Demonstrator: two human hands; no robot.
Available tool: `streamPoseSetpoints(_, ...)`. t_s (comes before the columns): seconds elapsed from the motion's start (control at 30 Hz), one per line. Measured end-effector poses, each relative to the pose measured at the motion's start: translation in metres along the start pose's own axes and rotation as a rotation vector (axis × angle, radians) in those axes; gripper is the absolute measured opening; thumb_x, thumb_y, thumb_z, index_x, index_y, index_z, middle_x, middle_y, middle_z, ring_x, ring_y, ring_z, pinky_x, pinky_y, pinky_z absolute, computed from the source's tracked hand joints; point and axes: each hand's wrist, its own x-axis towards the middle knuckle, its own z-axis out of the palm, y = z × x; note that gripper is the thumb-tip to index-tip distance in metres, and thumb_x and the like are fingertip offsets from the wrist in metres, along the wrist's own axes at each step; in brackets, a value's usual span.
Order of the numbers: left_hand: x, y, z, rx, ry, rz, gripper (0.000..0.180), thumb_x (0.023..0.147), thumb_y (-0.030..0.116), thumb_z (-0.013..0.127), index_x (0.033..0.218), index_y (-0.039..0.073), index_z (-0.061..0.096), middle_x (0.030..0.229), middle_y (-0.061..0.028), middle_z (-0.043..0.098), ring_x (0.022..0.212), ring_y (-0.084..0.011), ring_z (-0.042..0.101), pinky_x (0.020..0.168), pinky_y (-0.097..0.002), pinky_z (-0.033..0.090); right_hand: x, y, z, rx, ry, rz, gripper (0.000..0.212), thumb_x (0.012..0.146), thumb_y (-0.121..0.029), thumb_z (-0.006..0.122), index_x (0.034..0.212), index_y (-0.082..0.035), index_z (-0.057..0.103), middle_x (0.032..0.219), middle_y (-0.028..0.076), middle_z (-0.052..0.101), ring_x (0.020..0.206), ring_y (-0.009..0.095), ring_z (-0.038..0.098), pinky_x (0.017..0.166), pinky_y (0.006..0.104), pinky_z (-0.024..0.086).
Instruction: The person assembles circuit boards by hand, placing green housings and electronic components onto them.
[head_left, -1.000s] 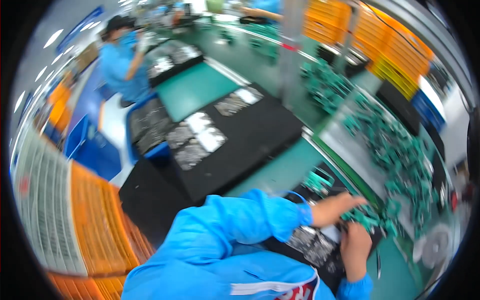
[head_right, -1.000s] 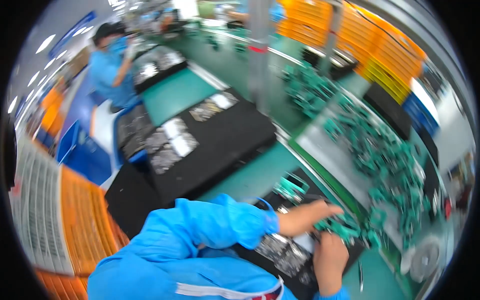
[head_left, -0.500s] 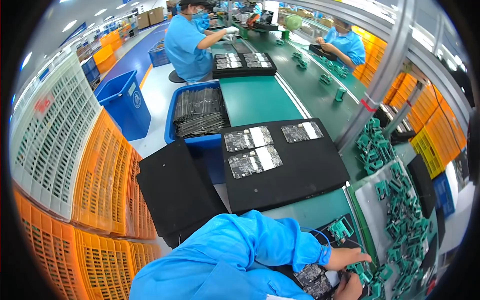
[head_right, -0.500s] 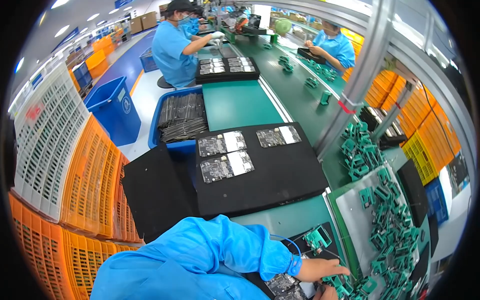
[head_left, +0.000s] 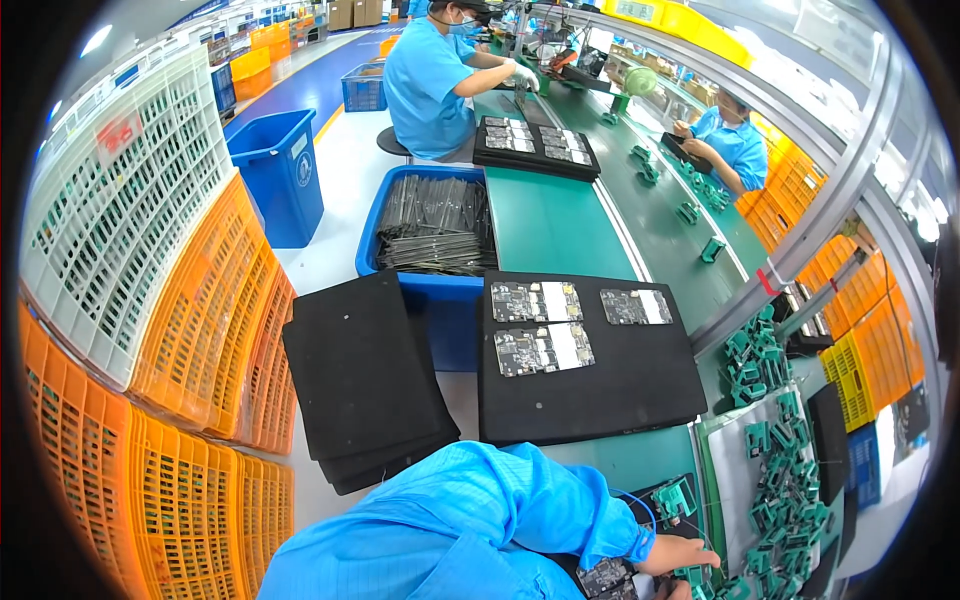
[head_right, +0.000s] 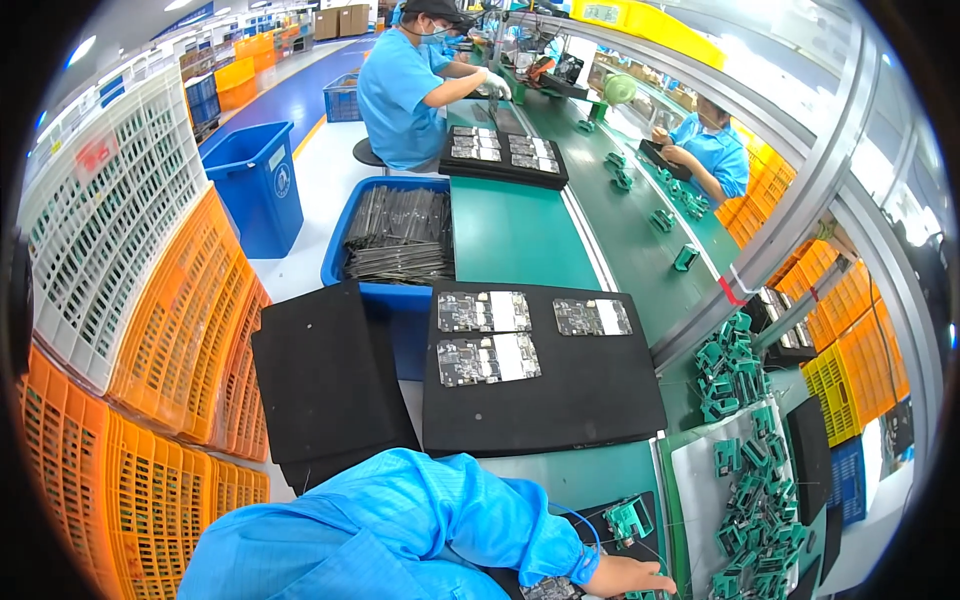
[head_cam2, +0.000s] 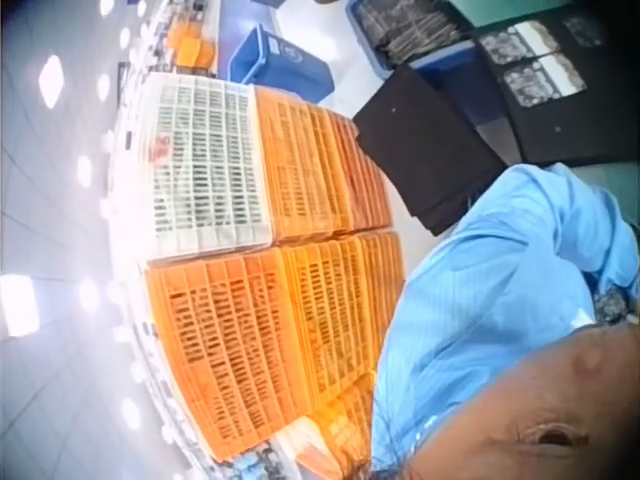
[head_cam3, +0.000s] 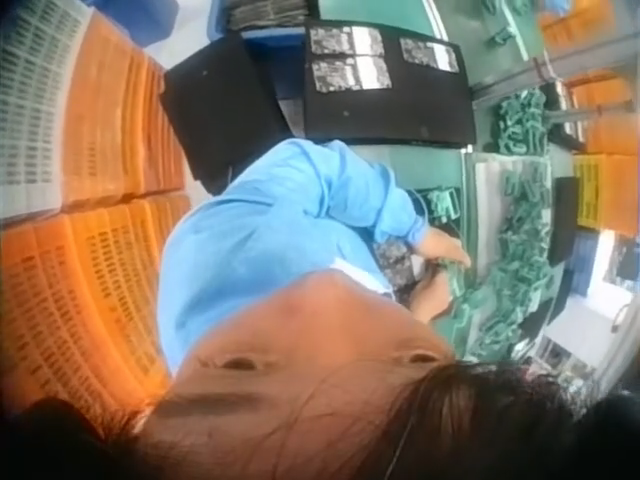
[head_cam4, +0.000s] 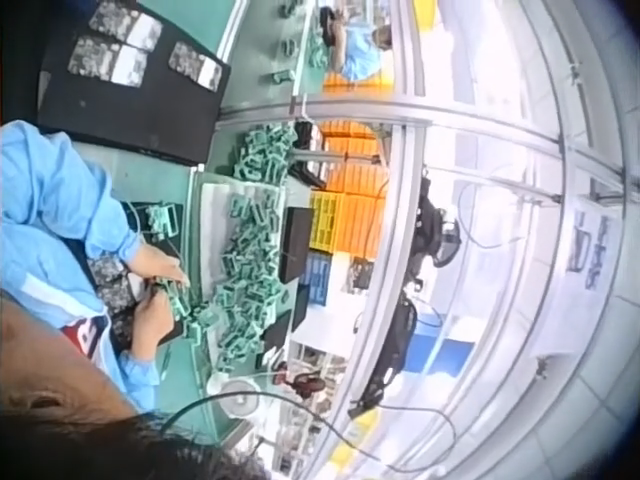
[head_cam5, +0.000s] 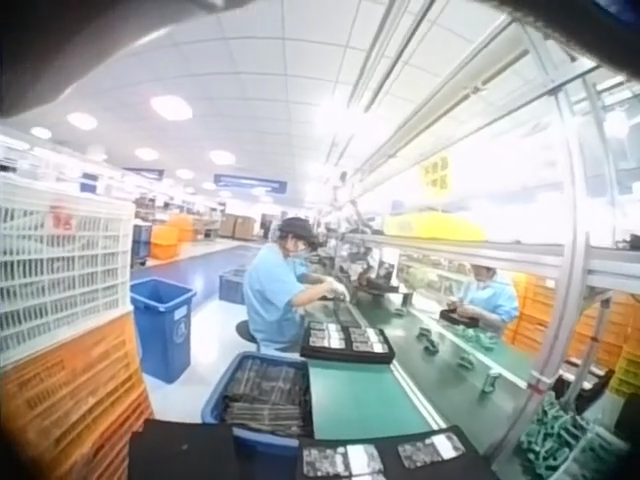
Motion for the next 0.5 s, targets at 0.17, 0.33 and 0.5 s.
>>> streamPoseSetpoints(0.17, 0.001, -0.001, 0.000, 0.047, 0.017, 0.011, 0.091, 0.068, -0.005, 0.066, 0.149, 0.017, 0.030, 0.110, -0.0240, 0.048, 0.095, -0.0472, 0.058, 0.076, -0.0488, 0.048, -0.002, -0.003, 0.000, -0.024, 0.014, 0.032, 0.030, 0.097, -0.040, 0.055, 0.100, -0.013, 0.070, 0.086, 0.015, 0.070, 0.073, 0.040, 0.066, 0.065, 0.0500, 0.050)
streamPoseSetpoints(0.33, 0.004, 0.003, -0.004, 0.191, 0.040, 0.024, 0.091, 0.067, -0.001, 0.070, 0.148, 0.016, 0.033, 0.110, -0.0241, 0.047, 0.093, -0.0451, 0.058, 0.075, -0.0494, 0.048, -0.003, 0.001, -0.004, 0.069, 0.021, 0.048, 0.031, 0.095, -0.038, 0.058, 0.103, -0.011, 0.070, 0.090, 0.019, 0.070, 0.078, 0.043, 0.065, 0.069, 0.0514, 0.050)
streamPoseSetpoints(0.5, -0.009, 0.069, -0.077, 0.446, 0.212, -0.025, 0.056, 0.080, 0.010, 0.070, 0.132, 0.011, 0.051, 0.109, -0.0182, 0.052, 0.096, -0.0367, 0.057, 0.077, -0.0433, 0.051, -0.007, 0.011, 0.001, 0.181, 0.024, 0.009, 0.034, 0.094, -0.036, 0.061, 0.111, -0.008, 0.070, 0.099, 0.023, 0.069, 0.087, 0.045, 0.064, 0.075, 0.0516, 0.050)
